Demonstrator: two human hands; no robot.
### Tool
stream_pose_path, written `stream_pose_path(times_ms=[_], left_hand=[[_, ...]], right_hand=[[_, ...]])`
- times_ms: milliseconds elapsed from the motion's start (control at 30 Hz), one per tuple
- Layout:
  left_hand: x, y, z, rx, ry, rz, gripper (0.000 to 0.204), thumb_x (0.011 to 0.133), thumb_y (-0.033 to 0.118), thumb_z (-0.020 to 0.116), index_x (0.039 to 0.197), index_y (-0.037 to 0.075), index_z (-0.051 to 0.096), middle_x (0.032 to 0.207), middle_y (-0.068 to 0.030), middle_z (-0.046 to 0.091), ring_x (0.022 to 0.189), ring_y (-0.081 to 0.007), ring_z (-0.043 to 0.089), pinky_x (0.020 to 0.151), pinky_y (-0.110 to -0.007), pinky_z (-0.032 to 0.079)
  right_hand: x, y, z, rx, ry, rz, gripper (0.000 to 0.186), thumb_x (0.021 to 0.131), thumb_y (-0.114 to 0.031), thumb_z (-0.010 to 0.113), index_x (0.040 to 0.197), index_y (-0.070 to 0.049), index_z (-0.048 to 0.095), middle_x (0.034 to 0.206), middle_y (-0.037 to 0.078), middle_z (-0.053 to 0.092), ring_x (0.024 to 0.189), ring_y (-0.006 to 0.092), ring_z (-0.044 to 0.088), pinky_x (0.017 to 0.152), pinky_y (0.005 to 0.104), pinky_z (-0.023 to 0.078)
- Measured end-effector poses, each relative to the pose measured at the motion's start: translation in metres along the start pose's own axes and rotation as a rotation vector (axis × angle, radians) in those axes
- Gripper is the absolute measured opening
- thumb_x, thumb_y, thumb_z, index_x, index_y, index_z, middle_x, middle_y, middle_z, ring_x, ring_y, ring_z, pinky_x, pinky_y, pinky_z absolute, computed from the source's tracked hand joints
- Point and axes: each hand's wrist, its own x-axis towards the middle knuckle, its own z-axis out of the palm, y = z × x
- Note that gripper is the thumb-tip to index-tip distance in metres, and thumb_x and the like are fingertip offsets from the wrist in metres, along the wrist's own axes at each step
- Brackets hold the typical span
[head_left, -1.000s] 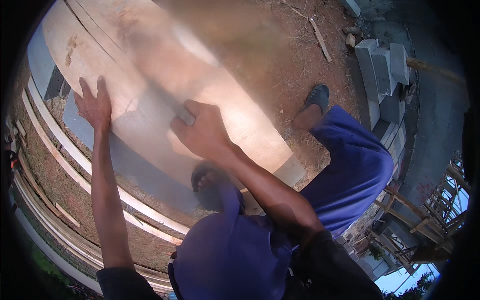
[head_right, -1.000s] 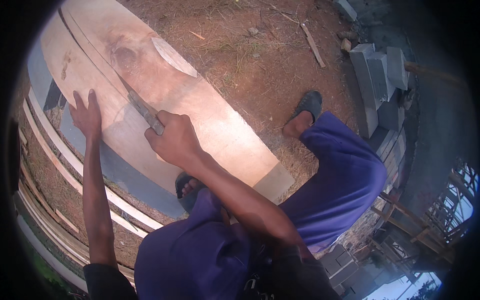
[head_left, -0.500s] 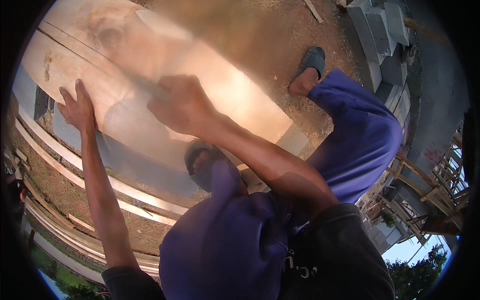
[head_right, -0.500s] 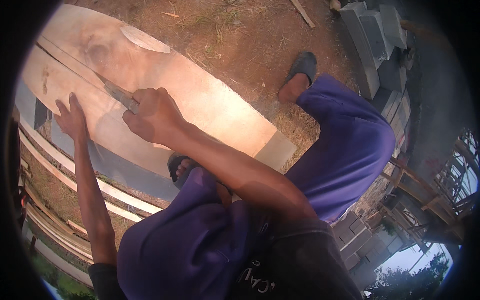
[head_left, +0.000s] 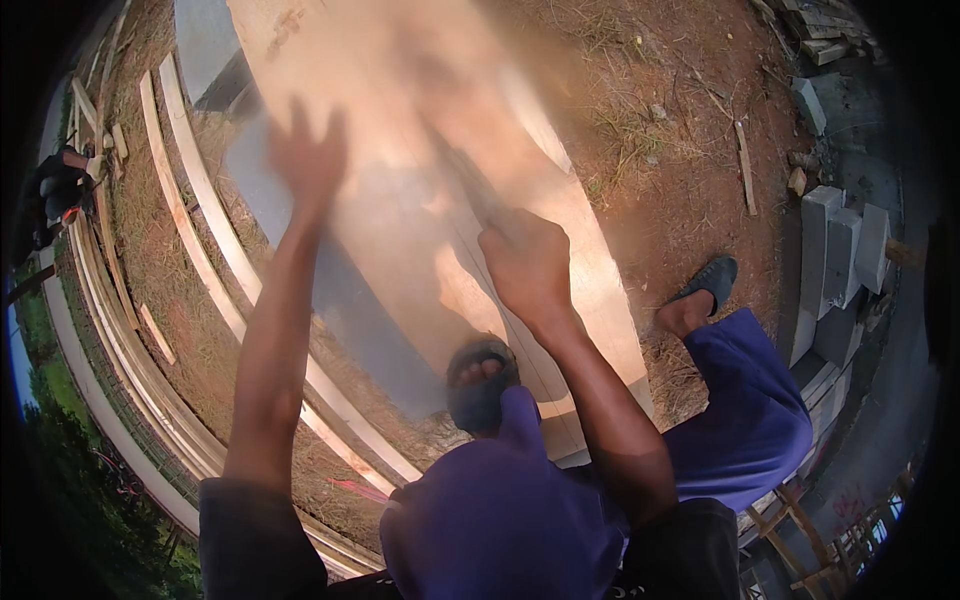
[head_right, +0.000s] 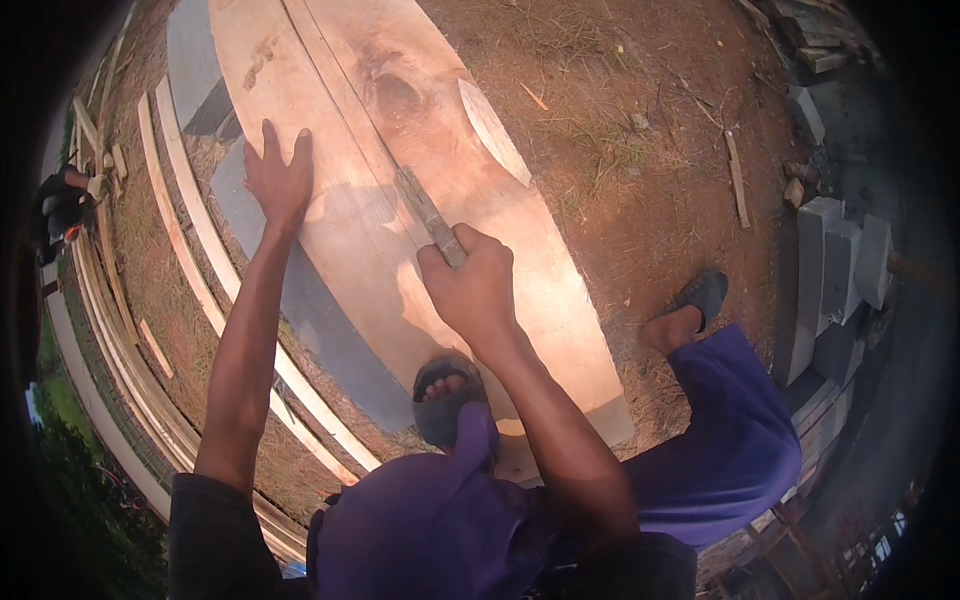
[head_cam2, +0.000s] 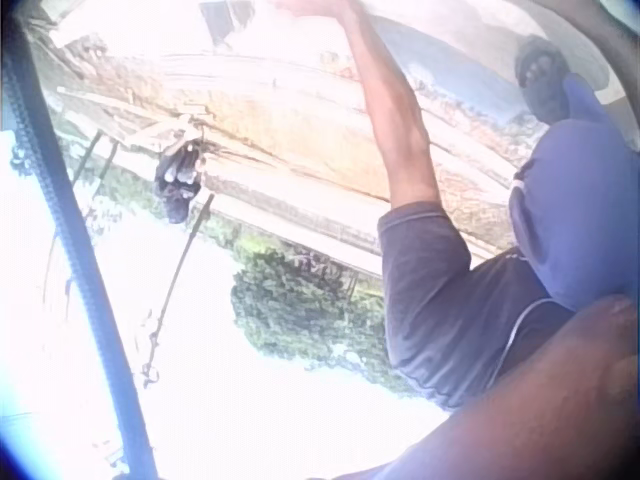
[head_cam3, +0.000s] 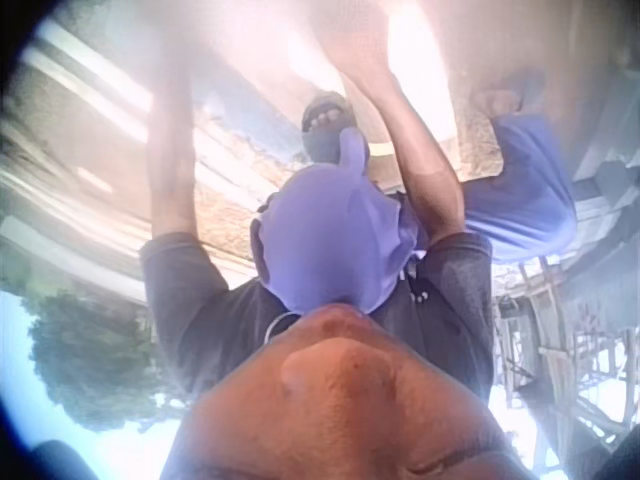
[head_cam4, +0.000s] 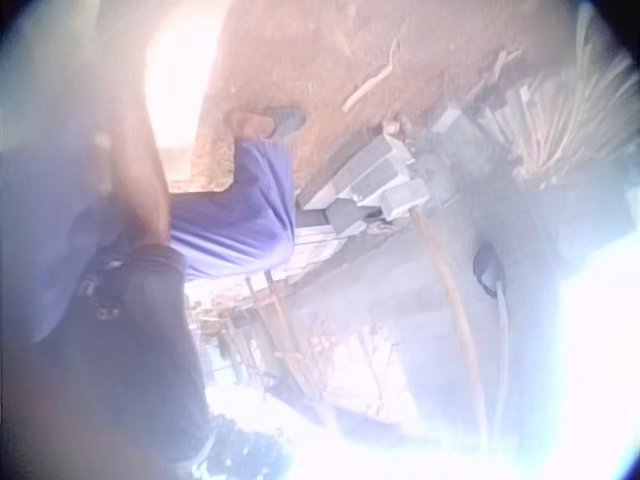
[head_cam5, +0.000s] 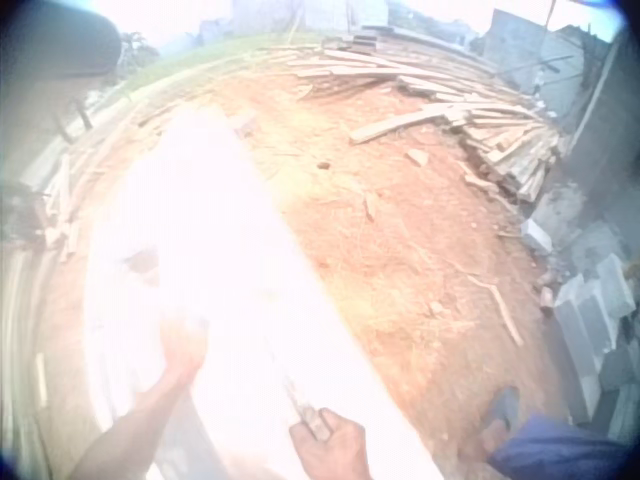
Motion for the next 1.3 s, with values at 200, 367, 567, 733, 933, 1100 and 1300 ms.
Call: stream_pose_path(times_ms=[200, 367, 567, 733, 933, 1100, 1300], left_hand=[[-0.001, -0.013, -0.011, -0.022, 0.041, 0.001, 0.082, 0.093, 0.056, 0.061, 0.156, 0.008, 0.039, 0.156, -0.0355, 0.028, 0.15, -0.0486, 0.021, 0.119, -0.066, 0.009], [-0.002, -0.003, -0.009, -0.014, 0.027, -0.018, 0.081, 0.092, 0.056, 0.061, 0.155, 0.008, 0.041, 0.157, -0.0356, 0.026, 0.149, -0.0484, 0.022, 0.119, -0.066, 0.01], [-0.003, 0.003, -0.003, -0.028, 0.01, -0.015, 0.084, 0.091, 0.058, 0.062, 0.155, 0.009, 0.04, 0.158, -0.0347, 0.026, 0.15, -0.0471, 0.021, 0.12, -0.065, 0.01], [-0.005, -0.006, -0.012, -0.06, 0.004, -0.054, 0.088, 0.089, 0.061, 0.063, 0.156, 0.01, 0.038, 0.16, -0.0328, 0.024, 0.151, -0.0463, 0.019, 0.12, -0.064, 0.007], [-0.004, -0.003, -0.01, -0.018, -0.013, -0.047, 0.089, 0.089, 0.061, 0.063, 0.156, 0.009, 0.038, 0.159, -0.0346, 0.023, 0.151, -0.0472, 0.019, 0.121, -0.064, 0.007], [-0.003, -0.001, -0.001, -0.051, -0.006, 0.003, 0.089, 0.09, 0.06, 0.063, 0.156, 0.007, 0.037, 0.158, -0.0365, 0.025, 0.15, -0.0487, 0.02, 0.12, -0.064, 0.008], [-0.002, -0.008, -0.011, -0.031, -0.004, -0.022, 0.089, 0.09, 0.06, 0.063, 0.156, 0.007, 0.037, 0.158, -0.0364, 0.024, 0.15, -0.0483, 0.02, 0.12, -0.064, 0.008]], right_hand=[[-0.136, 0.019, -0.064, -0.012, -0.057, 0.063, 0.019, 0.084, -0.005, 0.069, 0.072, 0.003, 0.056, 0.055, 0.006, 0.057, 0.053, 0.0071, 0.054, 0.049, 0.028, 0.045], [-0.157, 0.0, -0.076, -0.073, -0.003, 0.062, 0.019, 0.084, -0.003, 0.069, 0.07, 0.002, 0.056, 0.055, 0.004, 0.056, 0.053, 0.0059, 0.054, 0.049, 0.0265, 0.044], [0.008, 0.009, 0.019, -0.03, 0.028, -0.068, 0.019, 0.088, -0.011, 0.065, 0.077, 0.004, 0.061, 0.059, 0.009, 0.06, 0.054, 0.0112, 0.055, 0.049, 0.0319, 0.045], [-0.128, 0.024, -0.055, -0.044, -0.03, 0.013, 0.017, 0.082, -0.004, 0.069, 0.071, 0.002, 0.059, 0.058, 0.009, 0.061, 0.054, 0.0094, 0.06, 0.051, 0.0285, 0.048], [-0.122, 0.028, -0.053, -0.002, -0.02, 0.084, 0.019, 0.082, -0.005, 0.068, 0.069, 0.003, 0.056, 0.057, 0.009, 0.058, 0.055, 0.0073, 0.055, 0.051, 0.0289, 0.046], [0.004, 0.015, 0.01, 0.031, 0.003, -0.05, 0.021, 0.085, -0.012, 0.066, 0.076, 0.005, 0.059, 0.058, 0.012, 0.057, 0.054, 0.0104, 0.051, 0.051, 0.0338, 0.044], [-0.171, 0.031, -0.089, -0.125, -0.04, 0.025, 0.02, 0.08, -0.003, 0.072, 0.068, 0.0, 0.055, 0.055, 0.004, 0.056, 0.051, 0.0074, 0.056, 0.049, 0.0281, 0.047]])
